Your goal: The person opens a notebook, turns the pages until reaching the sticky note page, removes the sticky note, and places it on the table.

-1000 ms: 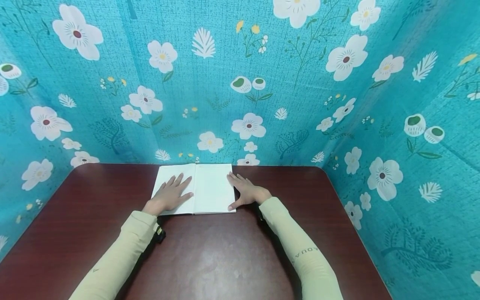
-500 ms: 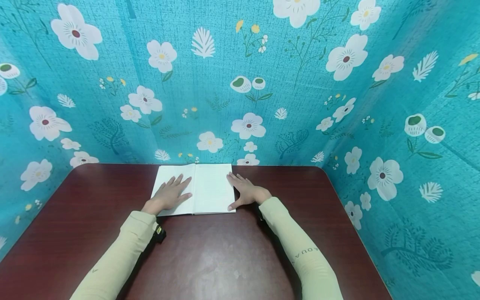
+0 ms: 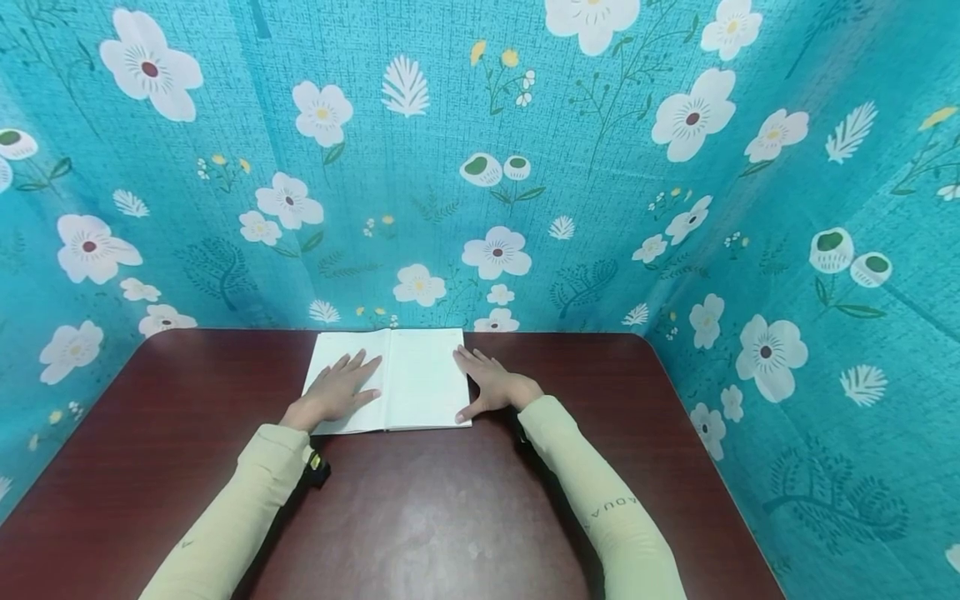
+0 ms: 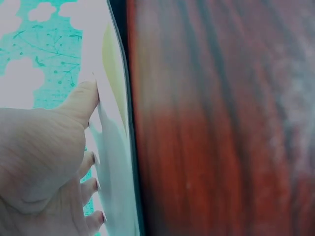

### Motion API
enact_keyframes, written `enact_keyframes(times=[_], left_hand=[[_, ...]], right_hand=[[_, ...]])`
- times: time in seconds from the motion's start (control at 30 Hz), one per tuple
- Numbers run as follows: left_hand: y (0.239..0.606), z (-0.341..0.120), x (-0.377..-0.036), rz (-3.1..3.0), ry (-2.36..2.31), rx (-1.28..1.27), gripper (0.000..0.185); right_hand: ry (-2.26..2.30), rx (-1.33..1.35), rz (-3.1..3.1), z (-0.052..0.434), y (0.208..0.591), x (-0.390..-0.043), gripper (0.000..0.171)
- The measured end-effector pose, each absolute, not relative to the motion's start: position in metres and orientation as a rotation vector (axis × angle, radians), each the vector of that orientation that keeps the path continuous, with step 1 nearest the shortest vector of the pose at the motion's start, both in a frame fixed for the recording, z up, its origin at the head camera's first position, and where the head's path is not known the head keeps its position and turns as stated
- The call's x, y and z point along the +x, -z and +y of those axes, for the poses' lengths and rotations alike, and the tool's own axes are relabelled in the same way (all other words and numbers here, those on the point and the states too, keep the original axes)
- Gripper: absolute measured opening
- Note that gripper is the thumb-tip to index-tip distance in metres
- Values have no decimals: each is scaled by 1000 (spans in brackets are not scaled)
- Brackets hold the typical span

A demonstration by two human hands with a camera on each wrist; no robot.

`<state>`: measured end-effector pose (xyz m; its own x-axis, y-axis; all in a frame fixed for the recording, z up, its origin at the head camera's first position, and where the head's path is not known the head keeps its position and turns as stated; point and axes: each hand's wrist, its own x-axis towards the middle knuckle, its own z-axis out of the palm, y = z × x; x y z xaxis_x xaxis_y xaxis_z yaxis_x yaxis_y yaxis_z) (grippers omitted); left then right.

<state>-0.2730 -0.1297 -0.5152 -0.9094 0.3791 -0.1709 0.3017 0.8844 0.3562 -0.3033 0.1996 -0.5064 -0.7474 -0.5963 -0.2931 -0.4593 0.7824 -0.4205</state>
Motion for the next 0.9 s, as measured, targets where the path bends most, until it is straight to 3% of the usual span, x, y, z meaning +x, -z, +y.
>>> enact_keyframes(times=[0.53,0.73,0.9], left_hand=[[505,-131,-267,2862,-522,554,65],[499,-121,-258,2876,-574,694,62],[486,-104,-243,2868,-546,851,69]], right_hand=[[458,-791,2541,199,504,-301,127],[469,-787,2543,201,505,-302,125],[459,-804,2545,202,504,-303,125]])
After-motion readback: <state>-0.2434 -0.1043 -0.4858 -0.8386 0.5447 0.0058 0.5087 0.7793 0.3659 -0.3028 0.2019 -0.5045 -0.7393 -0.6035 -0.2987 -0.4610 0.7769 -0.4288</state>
